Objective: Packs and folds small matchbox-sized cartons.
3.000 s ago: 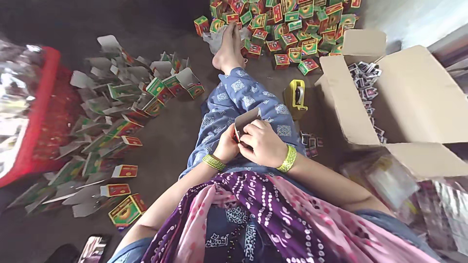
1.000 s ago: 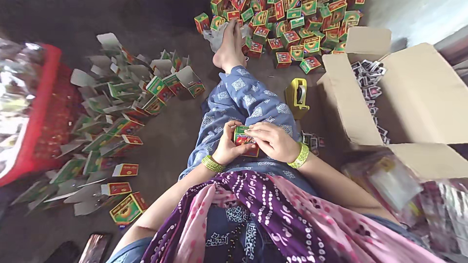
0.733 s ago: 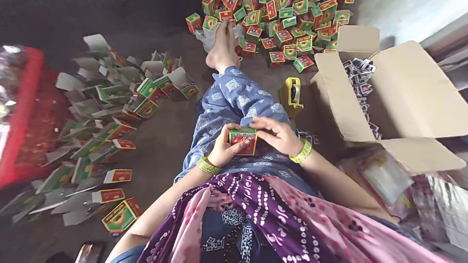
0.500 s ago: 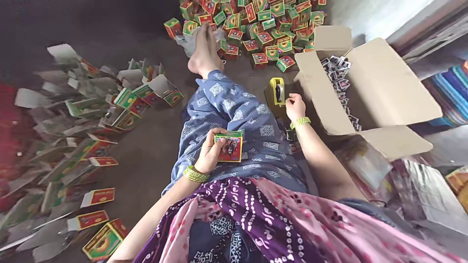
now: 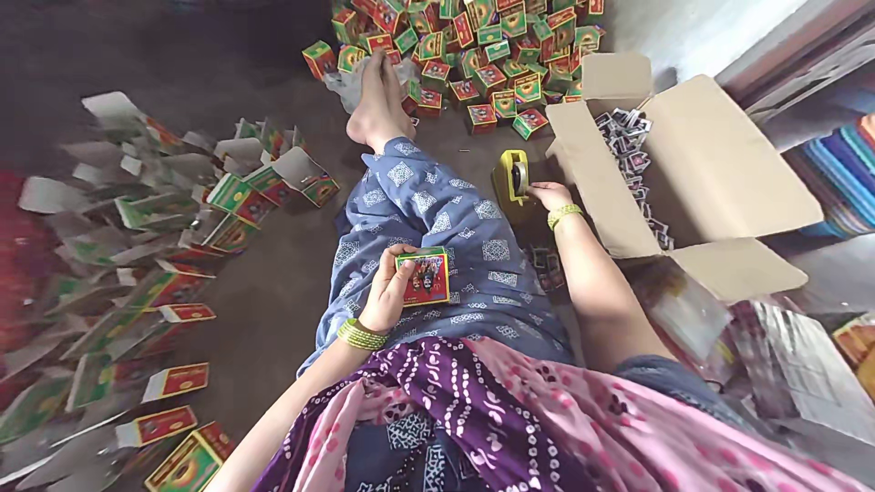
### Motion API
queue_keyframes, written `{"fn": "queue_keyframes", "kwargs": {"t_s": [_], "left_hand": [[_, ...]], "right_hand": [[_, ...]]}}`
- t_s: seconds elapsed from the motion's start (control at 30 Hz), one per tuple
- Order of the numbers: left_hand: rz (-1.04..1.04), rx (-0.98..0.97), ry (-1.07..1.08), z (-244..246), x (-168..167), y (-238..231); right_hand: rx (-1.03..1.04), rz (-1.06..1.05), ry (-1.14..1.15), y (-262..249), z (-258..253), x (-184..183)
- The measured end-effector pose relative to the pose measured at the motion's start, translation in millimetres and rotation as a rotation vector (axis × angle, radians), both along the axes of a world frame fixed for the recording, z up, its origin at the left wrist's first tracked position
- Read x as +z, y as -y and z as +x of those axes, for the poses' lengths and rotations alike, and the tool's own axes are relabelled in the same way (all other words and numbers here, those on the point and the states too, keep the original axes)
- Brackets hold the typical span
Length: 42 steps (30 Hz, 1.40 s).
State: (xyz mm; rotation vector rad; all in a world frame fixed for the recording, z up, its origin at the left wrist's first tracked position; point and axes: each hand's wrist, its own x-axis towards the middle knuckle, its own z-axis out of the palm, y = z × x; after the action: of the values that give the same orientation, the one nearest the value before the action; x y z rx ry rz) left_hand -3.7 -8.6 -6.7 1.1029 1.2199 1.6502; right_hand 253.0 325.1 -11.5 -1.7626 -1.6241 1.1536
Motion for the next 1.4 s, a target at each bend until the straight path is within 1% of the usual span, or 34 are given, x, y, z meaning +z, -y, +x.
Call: {"fn": "queue_keyframes", "kwargs": {"t_s": [0.13, 0.23, 0.3, 0.4, 0.47, 0.5, 0.57, 0.6, 0.63, 0.67, 0.7, 0.77, 0.83, 0.9, 0.97, 1.07, 1.17, 1.3, 1.4], "left_hand": [[-0.010, 0.011, 0.004, -0.9, -0.2, 0.6], [-0.019, 0.016, 0.019, -0.5, -1.0, 0.5], [-0.018, 0.010, 0.017, 0.5, -1.4, 0.4], [0.003, 0.003, 0.010, 0.3, -3.0, 1.1], [0.015, 0.010, 0.008, -0.1, -3.0, 2.0], [0.019, 0.013, 0.012, -0.3, -2.6, 2.3], [0.022, 0.019, 0.021, 0.0, -1.5, 3.0], [0.025, 0.025, 0.021, 0.7, -0.9, 3.4], [0.031, 0.030, 0.020, 1.2, -0.7, 3.0], [0.044, 0.037, 0.019, 1.2, -0.9, 2.0], [0.059, 0.042, 0.016, 1.0, -2.1, 1.2], [0.065, 0.060, 0.000, 0.5, -5.6, 0.8], [0.045, 0.073, -0.047, 0.0, -7.3, 0.2], [0.025, 0.079, -0.092, 0.6, -6.9, -1.2], [0.039, 0.087, -0.112, 1.1, -7.4, -2.1], [0.079, 0.098, -0.149, -1.1, -10.3, -0.1], [0.092, 0.102, -0.159, -2.9, -13.1, 2.2], [0.047, 0.078, -0.056, 0.4, -6.8, 1.9], [0.061, 0.070, -0.069, 0.8, -6.9, 1.3]], "right_hand": [[-0.045, -0.053, 0.017, 29.8, 8.1, 14.3], [-0.048, -0.068, 0.077, 43.2, 13.2, 6.1], [-0.043, -0.079, 0.071, 45.5, 14.8, -3.6], [-0.023, -0.022, 0.116, 43.0, 13.5, -13.4], [0.011, 0.061, 0.258, 41.7, 11.3, -14.8], [0.037, 0.084, 0.377, 44.1, 8.7, -10.4], [0.081, 0.069, 0.632, 51.1, 3.5, -1.0], [0.089, 0.061, 0.681, 54.3, 3.0, 1.2], [0.098, 0.069, 0.662, 56.1, 3.1, 3.5], [0.113, 0.102, 0.567, 57.5, 2.4, 7.6], [0.131, 0.157, 0.412, 62.0, 0.4, 13.3], [0.187, 0.248, 0.015, 81.8, -11.4, 27.1], [0.316, 0.217, -0.300, 116.5, -32.9, 54.2], [0.484, 0.146, -0.487, 154.0, -54.3, 79.6], [0.597, 0.024, -0.611, 186.0, -76.1, 91.7], [0.669, -0.198, -0.666, 215.4, -99.9, 88.5], [0.614, -0.327, -0.625, 226.4, -112.5, 79.4], [0.524, -0.307, -0.599, 227.7, -117.4, 70.4], [0.499, -0.266, -0.565, 226.7, -118.7, 65.7]]}}
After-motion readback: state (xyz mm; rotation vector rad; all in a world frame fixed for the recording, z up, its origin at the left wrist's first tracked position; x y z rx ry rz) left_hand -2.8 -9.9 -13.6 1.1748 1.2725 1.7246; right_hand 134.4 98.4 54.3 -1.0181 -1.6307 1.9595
